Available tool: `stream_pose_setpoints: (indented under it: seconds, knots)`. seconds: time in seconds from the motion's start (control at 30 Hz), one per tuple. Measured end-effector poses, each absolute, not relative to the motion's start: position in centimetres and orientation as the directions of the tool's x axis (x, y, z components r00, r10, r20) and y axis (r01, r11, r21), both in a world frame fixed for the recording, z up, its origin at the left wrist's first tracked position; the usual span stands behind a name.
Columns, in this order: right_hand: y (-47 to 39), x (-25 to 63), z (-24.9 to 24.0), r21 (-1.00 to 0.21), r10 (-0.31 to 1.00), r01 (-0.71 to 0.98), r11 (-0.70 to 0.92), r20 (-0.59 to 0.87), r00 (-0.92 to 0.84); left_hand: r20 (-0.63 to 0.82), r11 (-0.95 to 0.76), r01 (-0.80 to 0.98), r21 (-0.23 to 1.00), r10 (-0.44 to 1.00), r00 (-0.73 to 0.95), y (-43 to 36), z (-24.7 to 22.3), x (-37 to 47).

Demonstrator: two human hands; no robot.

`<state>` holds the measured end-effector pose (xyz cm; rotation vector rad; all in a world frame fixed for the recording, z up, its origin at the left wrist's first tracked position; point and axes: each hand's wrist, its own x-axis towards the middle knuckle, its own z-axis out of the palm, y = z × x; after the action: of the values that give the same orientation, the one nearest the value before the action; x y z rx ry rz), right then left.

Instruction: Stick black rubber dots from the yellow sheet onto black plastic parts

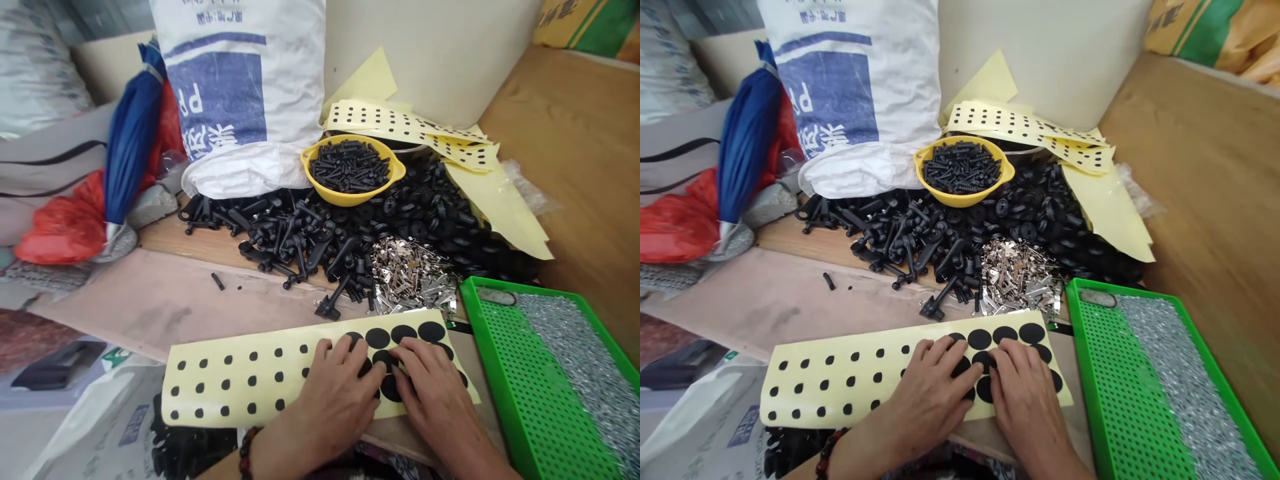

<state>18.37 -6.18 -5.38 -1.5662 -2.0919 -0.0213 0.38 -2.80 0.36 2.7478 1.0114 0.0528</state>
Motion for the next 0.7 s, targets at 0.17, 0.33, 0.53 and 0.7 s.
stream_pose_setpoints:
  seconds: [0.17,0.33,0.53,0.7]
  knots:
    - [-6.5,18.3,-5.0,-0.389,0.907,0.860,0.329,0.383,-0.174,-0.055,-0.729,0.656,0.197,0.660,0.750,-2.9,0.3,0.7]
    - [-6.9,19.1,-4.5,-0.478,0.918,0.822,0.310,0.376,-0.128,-0.056,-0.732,0.651,0.201,0.655,0.754,-2.9,0.1,0.5]
    - [-6.3,18.9,-5.0,-0.399,0.929,0.881,0.252,0.353,-0.106,-0.039,-0.738,0.645,0.199,0.652,0.757,-3.1,-0.2,0.4]
    - [-6.0,18.3,-5.0,-0.408,0.922,0.872,0.270,0.372,-0.112,-0.030,-0.735,0.651,0.189,0.658,0.752,-3.1,-0.3,0.4]
